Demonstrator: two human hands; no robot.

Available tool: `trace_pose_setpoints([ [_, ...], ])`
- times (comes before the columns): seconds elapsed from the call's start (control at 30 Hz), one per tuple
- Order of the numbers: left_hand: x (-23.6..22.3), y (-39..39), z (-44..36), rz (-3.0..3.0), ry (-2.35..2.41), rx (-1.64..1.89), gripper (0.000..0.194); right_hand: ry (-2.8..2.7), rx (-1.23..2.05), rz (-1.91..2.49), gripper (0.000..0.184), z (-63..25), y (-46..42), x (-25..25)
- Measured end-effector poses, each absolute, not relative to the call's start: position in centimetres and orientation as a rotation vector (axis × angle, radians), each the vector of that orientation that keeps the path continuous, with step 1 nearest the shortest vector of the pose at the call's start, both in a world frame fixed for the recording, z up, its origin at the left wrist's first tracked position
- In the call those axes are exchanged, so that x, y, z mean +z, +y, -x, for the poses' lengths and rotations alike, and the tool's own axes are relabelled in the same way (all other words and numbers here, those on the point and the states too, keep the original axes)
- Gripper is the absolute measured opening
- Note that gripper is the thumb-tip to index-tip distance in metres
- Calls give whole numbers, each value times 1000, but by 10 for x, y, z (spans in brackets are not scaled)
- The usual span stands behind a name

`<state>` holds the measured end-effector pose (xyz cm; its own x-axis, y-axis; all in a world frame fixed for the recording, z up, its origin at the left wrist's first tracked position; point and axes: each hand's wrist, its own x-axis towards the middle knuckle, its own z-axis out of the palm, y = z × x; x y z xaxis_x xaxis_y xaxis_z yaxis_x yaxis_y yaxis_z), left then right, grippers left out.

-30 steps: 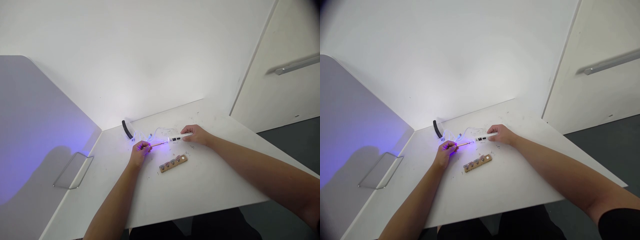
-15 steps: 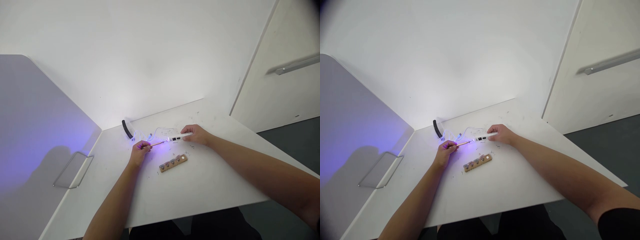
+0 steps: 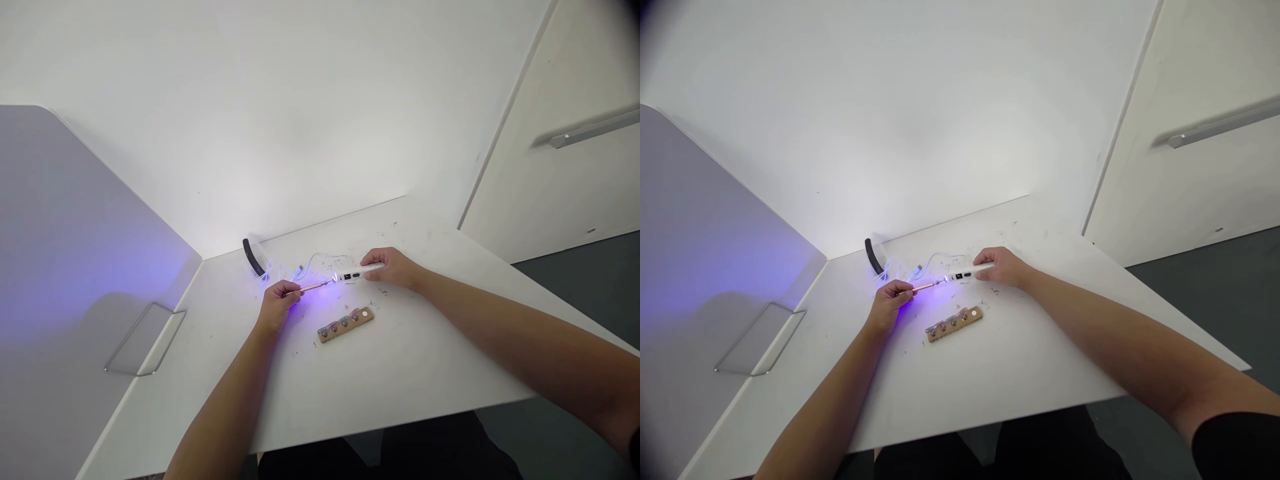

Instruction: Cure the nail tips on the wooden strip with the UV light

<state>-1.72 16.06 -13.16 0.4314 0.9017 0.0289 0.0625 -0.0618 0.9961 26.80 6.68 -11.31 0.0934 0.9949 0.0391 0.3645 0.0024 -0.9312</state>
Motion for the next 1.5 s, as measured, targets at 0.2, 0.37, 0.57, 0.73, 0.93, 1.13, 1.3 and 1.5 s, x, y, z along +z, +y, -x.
trace_pose_setpoints([
  [0.2, -131, 161, 18, -1488, 891, 873, 12, -1394, 912, 1518, 34, -267, 67, -112],
  [0.37, -132, 161, 18, -1480, 901, 871, 13, -1378, 871, 1525, 34, -265, 68, -115],
  [0.57, -133, 161, 18, -1486, 896, 888, 12, -1384, 873, 1523, 32, -266, 69, -117],
  [0.73, -134, 161, 19, -1504, 881, 881, 11, -1370, 871, 1526, 33, -265, 69, -118],
  [0.93, -137, 163, 19, -1537, 886, 884, 12, -1364, 858, 1532, 33, -266, 71, -119],
  [1.13, -137, 163, 19, -1558, 928, 885, 14, -1380, 868, 1520, 33, -267, 71, -120],
  [1.3, -137, 164, 19, -1593, 958, 888, 15, -1350, 853, 1509, 34, -266, 72, -123],
  [1.5, -141, 166, 20, -1595, 949, 893, 15, -1328, 831, 1486, 32, -265, 72, -124],
])
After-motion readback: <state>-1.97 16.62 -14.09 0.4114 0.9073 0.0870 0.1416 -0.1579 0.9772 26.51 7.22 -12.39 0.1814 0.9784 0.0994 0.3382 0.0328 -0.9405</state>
